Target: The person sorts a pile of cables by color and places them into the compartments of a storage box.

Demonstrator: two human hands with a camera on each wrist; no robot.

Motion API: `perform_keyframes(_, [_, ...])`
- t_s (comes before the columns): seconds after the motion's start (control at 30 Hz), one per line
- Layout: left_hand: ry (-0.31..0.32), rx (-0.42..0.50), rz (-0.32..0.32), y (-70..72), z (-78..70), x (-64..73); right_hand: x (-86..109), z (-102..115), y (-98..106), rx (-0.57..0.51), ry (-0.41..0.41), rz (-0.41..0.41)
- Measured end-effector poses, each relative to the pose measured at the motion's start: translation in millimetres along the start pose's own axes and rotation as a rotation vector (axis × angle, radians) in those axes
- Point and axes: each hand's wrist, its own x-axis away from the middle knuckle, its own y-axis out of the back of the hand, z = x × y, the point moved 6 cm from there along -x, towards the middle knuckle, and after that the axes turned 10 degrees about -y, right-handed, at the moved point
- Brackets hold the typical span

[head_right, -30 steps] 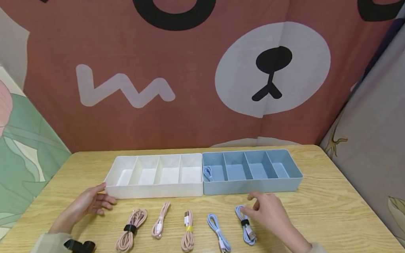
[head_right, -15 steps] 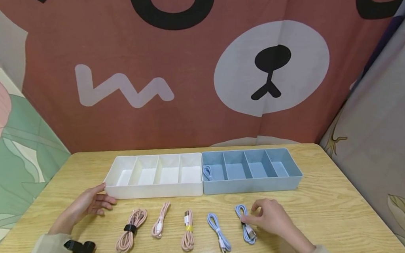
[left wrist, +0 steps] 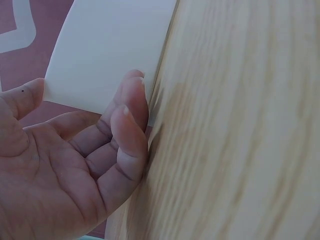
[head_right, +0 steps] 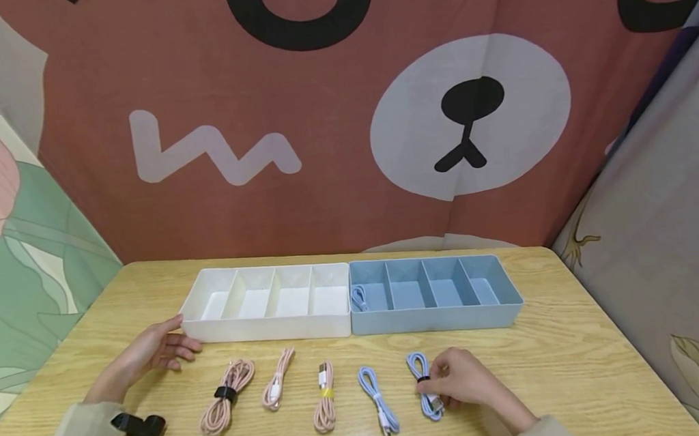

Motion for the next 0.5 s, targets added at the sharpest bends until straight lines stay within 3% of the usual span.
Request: perform_keyframes(0.5, [0.009,0.015,0.006,0.1,-0.2,0.9,1.3,-2.4,8.0,-0.037,-0.014,-0.036])
